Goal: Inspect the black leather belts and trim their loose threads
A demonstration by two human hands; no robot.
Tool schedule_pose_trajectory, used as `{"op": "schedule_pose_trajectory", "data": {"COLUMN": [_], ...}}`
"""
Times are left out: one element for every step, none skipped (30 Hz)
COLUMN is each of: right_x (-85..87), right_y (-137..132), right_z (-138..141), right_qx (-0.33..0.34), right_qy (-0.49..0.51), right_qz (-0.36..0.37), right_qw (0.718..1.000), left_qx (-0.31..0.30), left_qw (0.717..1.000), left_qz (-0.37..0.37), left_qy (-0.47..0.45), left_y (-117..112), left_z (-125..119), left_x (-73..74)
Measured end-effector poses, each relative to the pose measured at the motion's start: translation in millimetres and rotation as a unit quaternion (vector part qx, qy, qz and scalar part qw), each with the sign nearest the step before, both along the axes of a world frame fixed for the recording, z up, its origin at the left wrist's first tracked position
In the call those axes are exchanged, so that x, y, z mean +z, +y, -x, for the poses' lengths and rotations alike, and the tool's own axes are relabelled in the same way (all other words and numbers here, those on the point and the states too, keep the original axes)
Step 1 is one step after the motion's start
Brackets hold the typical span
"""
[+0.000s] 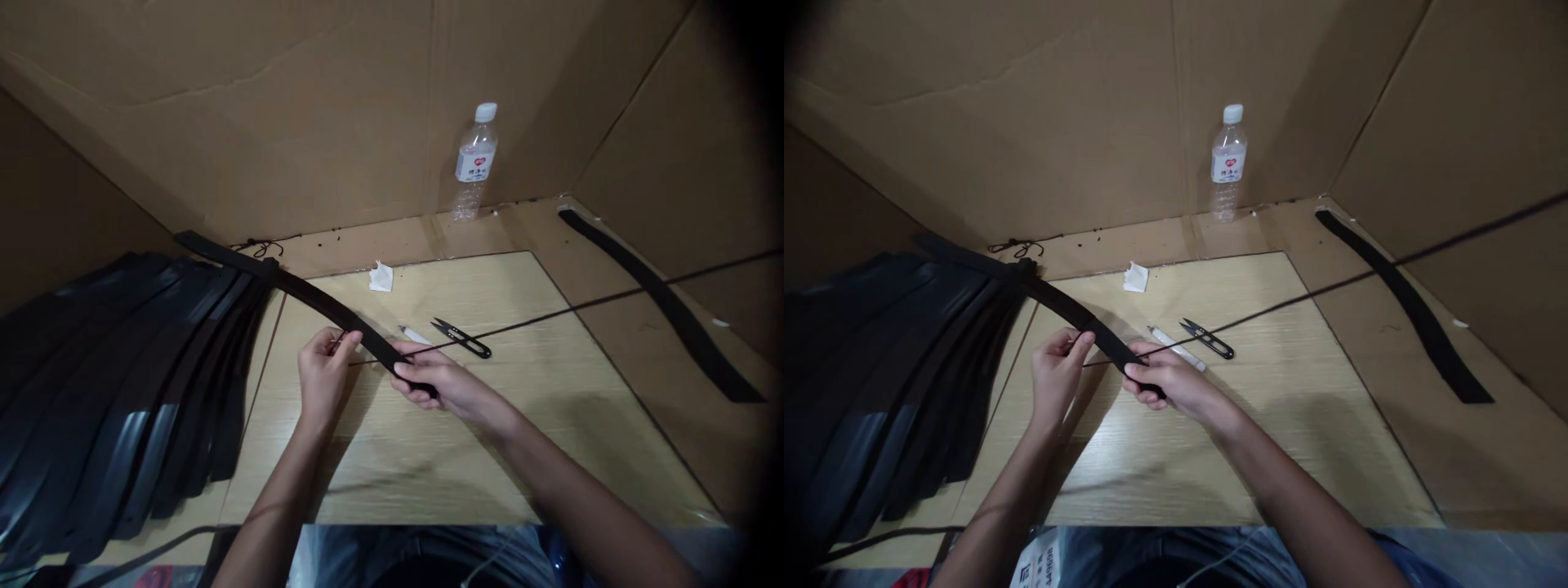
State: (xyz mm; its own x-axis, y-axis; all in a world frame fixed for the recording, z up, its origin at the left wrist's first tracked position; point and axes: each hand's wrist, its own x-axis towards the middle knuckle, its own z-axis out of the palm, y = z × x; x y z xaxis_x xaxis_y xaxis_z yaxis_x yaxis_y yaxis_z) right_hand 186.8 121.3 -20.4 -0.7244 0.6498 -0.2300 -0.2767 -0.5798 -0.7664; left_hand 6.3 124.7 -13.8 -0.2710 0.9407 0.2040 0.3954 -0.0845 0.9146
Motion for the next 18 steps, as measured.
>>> {"op": "schedule_pose_trajectory", "data": {"right_x": [-0.6,-1.3,-2.2,-3.2,-4.3,-5.4,-6.6,-7.8,-8.9,-10.1,-11.3,-12.4,-13.4,-14.3,-14.8,-15.0,-14.8,-14.3], "right_y": [0,-1,-1,-1,-1,-1,0,0,0,1,1,1,1,1,1,1,1,0], "right_z": [2,3,4,5,6,7,8,9,9,10,11,12,12,12,13,13,13,12], "right_qx": [-0.005,-0.011,-0.018,-0.025,-0.029,-0.033,-0.035,-0.038,-0.041,-0.047,-0.055,-0.067,-0.081,-0.097,-0.115,-0.135,-0.152,-0.164], "right_qy": [-0.001,-0.003,-0.01,-0.018,-0.026,-0.034,-0.042,-0.05,-0.061,-0.073,-0.088,-0.104,-0.123,-0.146,-0.173,-0.204,-0.239,-0.276], "right_qz": [-0.003,-0.007,-0.013,-0.021,-0.029,-0.037,-0.045,-0.051,-0.056,-0.063,-0.073,-0.091,-0.119,-0.156,-0.198,-0.246,-0.295,-0.34], "right_qw": [1.0,1.0,1.0,0.999,0.999,0.998,0.998,0.997,0.996,0.994,0.992,0.988,0.982,0.972,0.958,0.938,0.913,0.884], "left_qx": [0.014,0.024,0.032,0.037,0.039,0.041,0.042,0.043,0.043,0.043,0.042,0.039,0.035,0.034,0.035,0.039,0.044,0.05], "left_qw": [1.0,1.0,0.999,0.999,0.999,0.999,0.999,0.999,0.998,0.998,0.998,0.998,0.998,0.998,0.998,0.997,0.995,0.994], "left_qz": [-0.004,-0.005,-0.007,-0.009,-0.013,-0.017,-0.024,-0.031,-0.037,-0.041,-0.044,-0.045,-0.042,-0.036,-0.025,-0.013,0.0,0.011], "left_qy": [-0.003,-0.005,-0.006,-0.006,-0.007,-0.009,-0.01,-0.011,-0.012,-0.012,-0.015,-0.023,-0.032,-0.043,-0.054,-0.068,-0.085,-0.1], "left_y": [0,0,0,0,0,-1,-1,-2,-2,-2,-2,-2,-2,-2,-2,-2,-2,-3], "left_z": [-1,-2,-3,-4,-4,-4,-4,-4,-3,-3,-3,-3,-3,-4,-4,-5,-7,-8], "left_x": [0.0,-0.3,-0.7,-1.3,-2.1,-2.9,-3.9,-4.9,-5.9,-6.7,-7.1,-7.0,-6.3,-4.9,-2.7,-0.1,2.9,5.8]}}
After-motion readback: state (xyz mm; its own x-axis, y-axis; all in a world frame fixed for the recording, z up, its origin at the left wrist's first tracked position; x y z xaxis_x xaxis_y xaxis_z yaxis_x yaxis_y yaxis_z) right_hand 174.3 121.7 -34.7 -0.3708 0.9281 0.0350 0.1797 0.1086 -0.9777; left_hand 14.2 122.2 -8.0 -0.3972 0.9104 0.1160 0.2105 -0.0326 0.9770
